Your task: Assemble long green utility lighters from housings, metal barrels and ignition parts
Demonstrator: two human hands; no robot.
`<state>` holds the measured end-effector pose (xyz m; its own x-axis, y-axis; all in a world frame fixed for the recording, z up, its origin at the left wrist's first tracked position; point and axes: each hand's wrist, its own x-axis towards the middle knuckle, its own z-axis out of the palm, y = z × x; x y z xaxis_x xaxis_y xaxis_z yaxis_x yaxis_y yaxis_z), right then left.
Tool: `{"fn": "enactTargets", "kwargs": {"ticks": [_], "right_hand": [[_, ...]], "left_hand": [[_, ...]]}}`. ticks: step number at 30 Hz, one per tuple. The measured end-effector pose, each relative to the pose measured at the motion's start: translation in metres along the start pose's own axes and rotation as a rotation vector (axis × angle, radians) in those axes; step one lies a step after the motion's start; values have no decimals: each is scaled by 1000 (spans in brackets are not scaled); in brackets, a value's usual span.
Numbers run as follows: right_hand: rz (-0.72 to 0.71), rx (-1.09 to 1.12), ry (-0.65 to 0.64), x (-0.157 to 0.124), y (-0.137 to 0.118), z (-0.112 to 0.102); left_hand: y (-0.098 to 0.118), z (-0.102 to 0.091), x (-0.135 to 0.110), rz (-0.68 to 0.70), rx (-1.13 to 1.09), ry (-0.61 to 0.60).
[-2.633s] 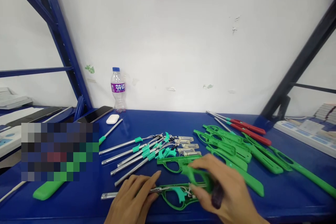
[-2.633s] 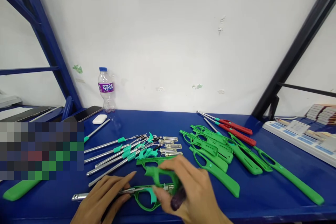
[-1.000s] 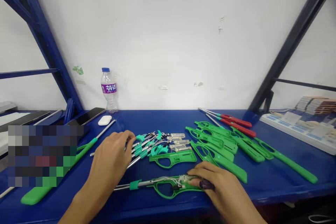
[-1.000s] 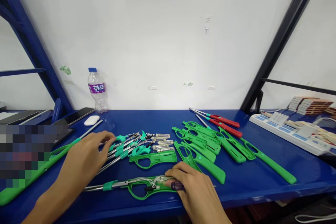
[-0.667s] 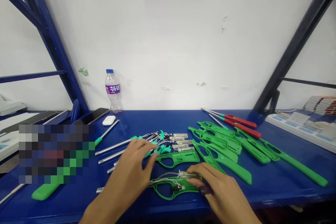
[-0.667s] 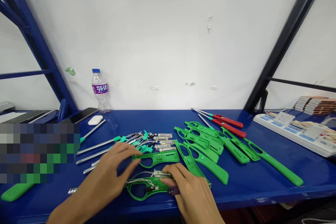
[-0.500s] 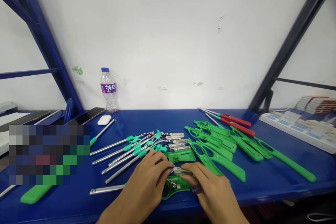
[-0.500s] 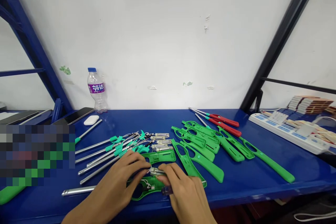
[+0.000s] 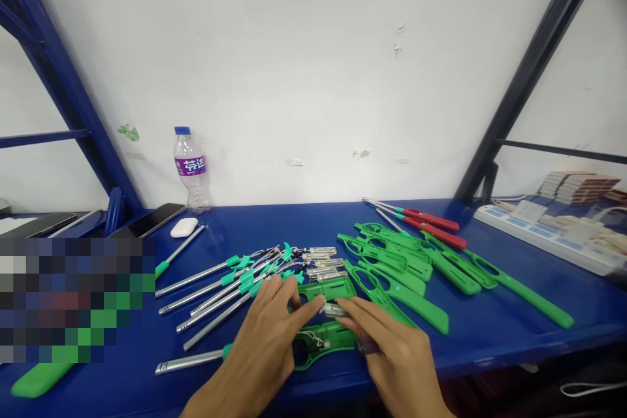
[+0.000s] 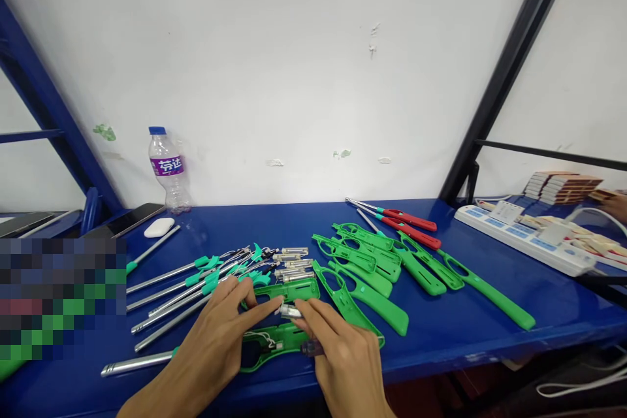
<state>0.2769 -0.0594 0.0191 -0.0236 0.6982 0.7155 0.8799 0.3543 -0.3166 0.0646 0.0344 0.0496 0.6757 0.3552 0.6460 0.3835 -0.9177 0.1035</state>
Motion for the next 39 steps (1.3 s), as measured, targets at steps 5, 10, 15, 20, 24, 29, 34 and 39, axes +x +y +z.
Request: {"fn": "enactTargets", "kwargs": {"ticks": [5, 10, 15, 20, 24, 29, 34, 39], "right_hand": [[-6, 9, 92, 1, 3, -1], [-47, 40, 27, -6, 10, 2], [-104, 64, 2, -11, 16, 3], [-129, 106, 19, -4, 9, 0], [-150, 132, 29, 2, 3, -1], [-198, 126, 37, 3, 0, -5], [-88, -57, 36, 24, 5, -13], [-43, -271, -98, 61, 14, -6]], "left_hand": [[4, -7, 2, -36, -20, -53], [11, -11, 6, -65, -57, -37], [6, -5, 5, 62, 22, 18], [-1, -7, 4, 89, -34, -4], [-5, -11, 4, 87, -118, -25], [-10, -21, 5, 53, -144, -78], [-28, -23, 21, -54, 34, -104], [-41, -11, 37, -108, 201, -139]]}}
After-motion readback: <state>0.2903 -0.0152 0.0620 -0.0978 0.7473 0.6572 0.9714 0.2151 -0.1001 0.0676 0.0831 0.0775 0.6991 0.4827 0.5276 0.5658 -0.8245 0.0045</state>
